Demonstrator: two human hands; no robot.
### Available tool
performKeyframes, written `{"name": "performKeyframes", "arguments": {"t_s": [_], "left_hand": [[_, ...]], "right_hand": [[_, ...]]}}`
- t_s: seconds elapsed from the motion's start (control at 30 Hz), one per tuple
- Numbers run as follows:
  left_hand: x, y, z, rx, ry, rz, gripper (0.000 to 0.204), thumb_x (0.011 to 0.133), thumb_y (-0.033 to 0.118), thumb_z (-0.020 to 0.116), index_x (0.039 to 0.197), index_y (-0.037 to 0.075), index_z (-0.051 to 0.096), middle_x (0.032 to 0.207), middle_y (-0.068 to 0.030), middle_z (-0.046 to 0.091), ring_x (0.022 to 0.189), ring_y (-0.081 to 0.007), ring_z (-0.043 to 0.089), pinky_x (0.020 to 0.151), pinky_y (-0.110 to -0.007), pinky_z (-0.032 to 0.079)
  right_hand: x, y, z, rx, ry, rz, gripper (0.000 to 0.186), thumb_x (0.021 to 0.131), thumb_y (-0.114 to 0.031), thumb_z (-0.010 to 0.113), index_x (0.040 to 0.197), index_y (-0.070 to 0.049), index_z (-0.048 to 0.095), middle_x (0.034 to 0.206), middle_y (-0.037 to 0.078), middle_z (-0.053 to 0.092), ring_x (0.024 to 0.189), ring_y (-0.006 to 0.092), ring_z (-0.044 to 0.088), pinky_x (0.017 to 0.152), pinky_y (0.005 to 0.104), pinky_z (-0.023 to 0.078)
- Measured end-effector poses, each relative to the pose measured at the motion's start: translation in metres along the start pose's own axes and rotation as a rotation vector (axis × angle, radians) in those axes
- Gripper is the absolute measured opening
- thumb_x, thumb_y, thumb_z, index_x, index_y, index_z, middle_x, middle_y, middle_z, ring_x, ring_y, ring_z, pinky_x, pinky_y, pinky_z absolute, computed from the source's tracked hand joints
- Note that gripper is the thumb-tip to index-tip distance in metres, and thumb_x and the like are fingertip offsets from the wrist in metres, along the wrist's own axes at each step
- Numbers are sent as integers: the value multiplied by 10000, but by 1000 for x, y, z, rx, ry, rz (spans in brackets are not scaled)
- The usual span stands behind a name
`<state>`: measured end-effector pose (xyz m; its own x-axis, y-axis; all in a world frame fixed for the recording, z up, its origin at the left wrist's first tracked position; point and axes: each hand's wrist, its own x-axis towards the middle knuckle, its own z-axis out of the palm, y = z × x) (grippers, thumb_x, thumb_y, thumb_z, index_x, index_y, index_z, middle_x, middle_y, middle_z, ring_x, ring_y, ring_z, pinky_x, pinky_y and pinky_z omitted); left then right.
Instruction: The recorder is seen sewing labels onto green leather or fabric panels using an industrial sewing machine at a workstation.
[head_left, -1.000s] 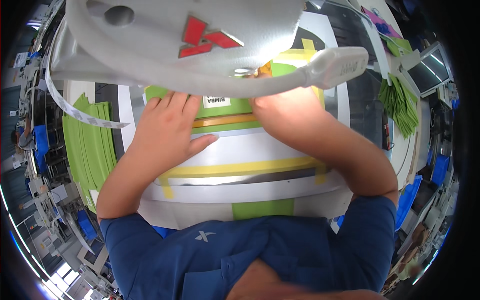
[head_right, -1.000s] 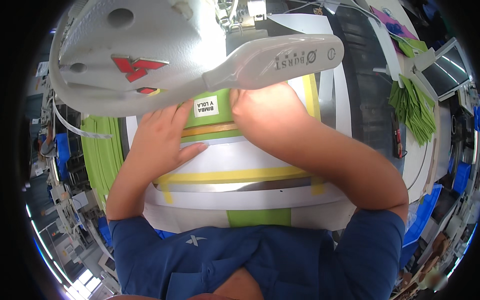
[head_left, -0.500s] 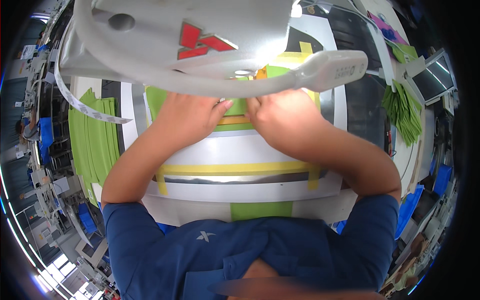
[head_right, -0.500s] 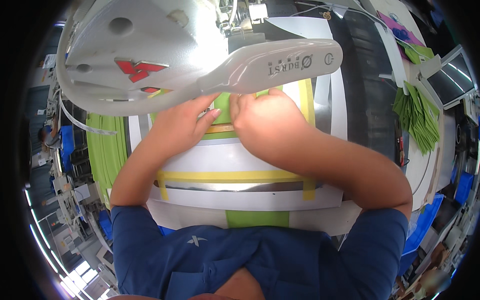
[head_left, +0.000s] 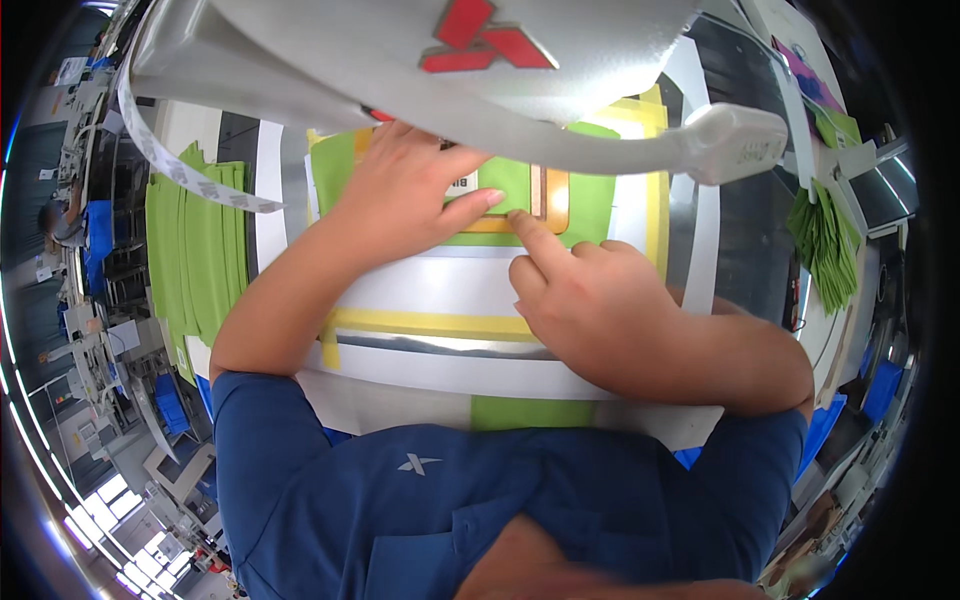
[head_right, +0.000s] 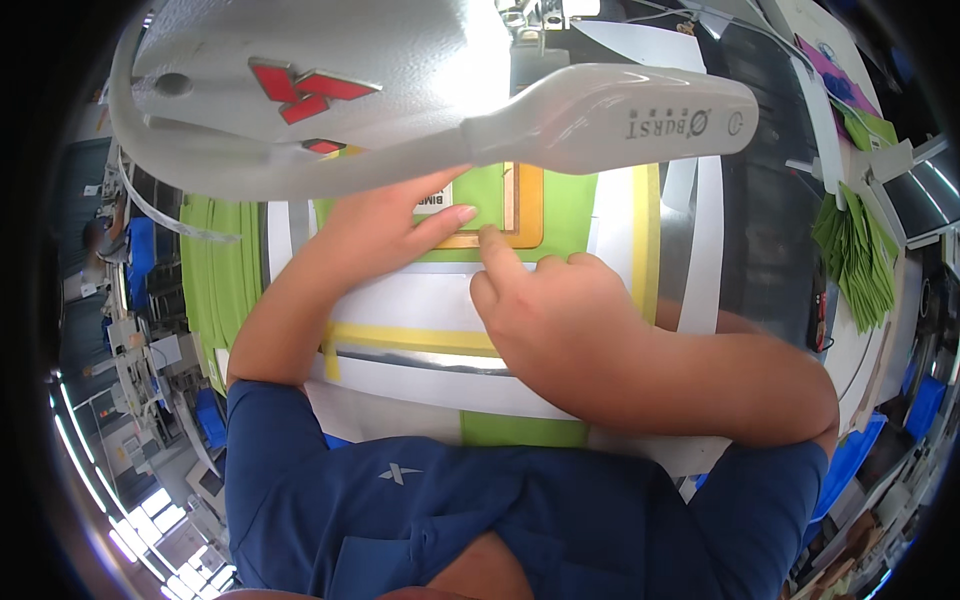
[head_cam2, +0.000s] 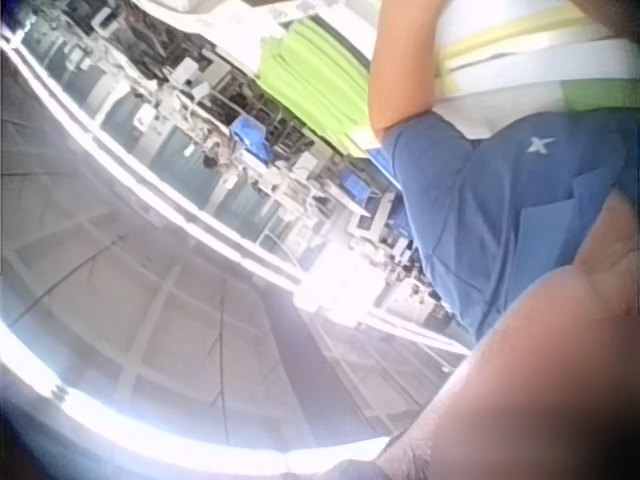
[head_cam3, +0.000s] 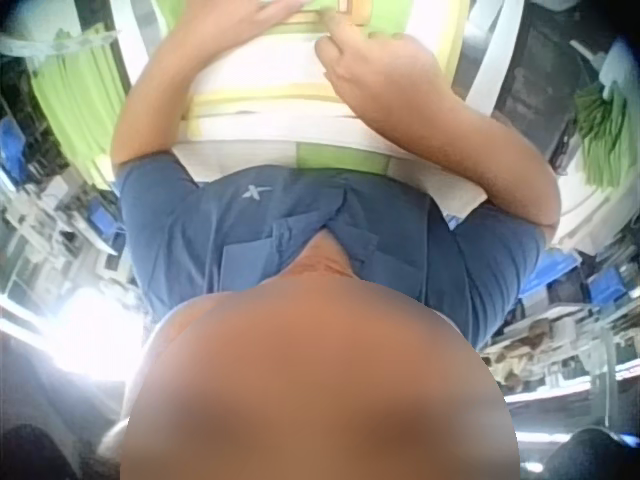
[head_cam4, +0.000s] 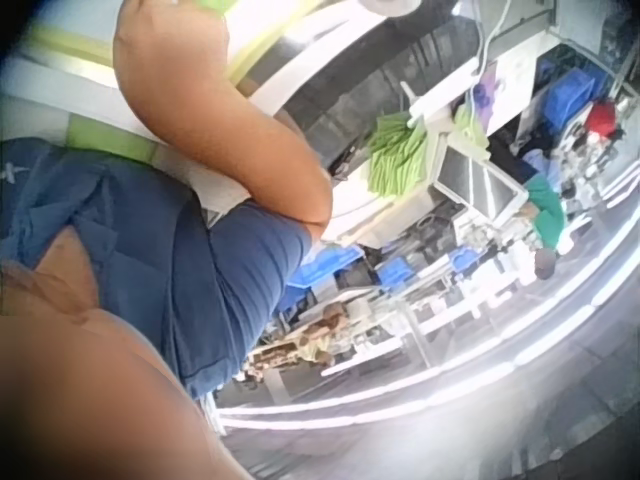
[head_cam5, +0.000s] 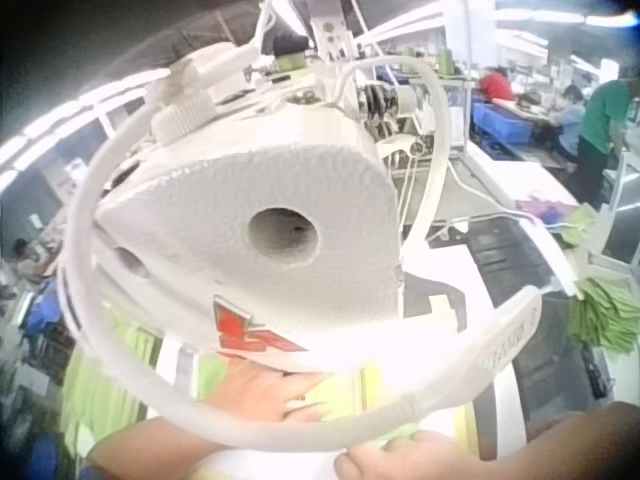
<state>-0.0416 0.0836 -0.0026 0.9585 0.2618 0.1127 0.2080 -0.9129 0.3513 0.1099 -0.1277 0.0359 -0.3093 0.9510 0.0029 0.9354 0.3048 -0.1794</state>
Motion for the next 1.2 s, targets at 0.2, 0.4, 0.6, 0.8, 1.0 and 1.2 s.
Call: {"name": "performKeyframes", "arguments": {"t_s": [0.2,0.4,0.6,0.8,1.0,1.2], "left_hand": [[0,-2,0,-27,51,33,367,938,395,756,1198,136,755,1199,-149,680,1177,-405,595,1031,-542,441],[1,0,-9,-42,-194,-114,529,980,392,740,1465,193,669,1366,-152,712,1219,-387,667,1021,-469,525],[5,-5,-6,3,-153,-37,567,926,292,762,1472,176,662,1390,-143,702,1178,-383,657,1009,-472,505],[3,-6,-4,10,-128,-33,553,922,283,768,1458,179,683,1437,-131,654,1311,-382,543,1145,-503,377],[7,-9,-4,51,-33,-11,461,968,428,734,1317,127,723,1117,-157,754,1021,-379,699,864,-474,561],[13,-10,-6,-1,-85,-94,493,942,346,779,1358,83,743,1390,-172,673,1313,-392,564,1163,-491,393]], "right_hand": [[5,9,1,-53,-55,-44,190,914,-183,684,813,-22,701,1150,204,684,965,253,696,513,313,503],[10,10,-8,-66,-97,-118,228,825,-130,721,970,21,810,1119,195,700,1219,316,654,512,307,553],[5,13,1,-46,-1,-149,230,952,-173,660,840,13,735,1109,203,676,1179,287,645,475,321,504],[8,8,0,-109,-90,-117,270,853,-136,716,1052,25,802,1169,189,717,1145,283,674,534,308,555],[8,8,9,-90,20,3,202,823,-123,681,961,21,717,1365,292,661,511,135,594,465,304,461],[10,13,8,-56,53,42,330,882,-139,713,1151,49,739,1299,301,682,780,190,723,534,290,530]]}}
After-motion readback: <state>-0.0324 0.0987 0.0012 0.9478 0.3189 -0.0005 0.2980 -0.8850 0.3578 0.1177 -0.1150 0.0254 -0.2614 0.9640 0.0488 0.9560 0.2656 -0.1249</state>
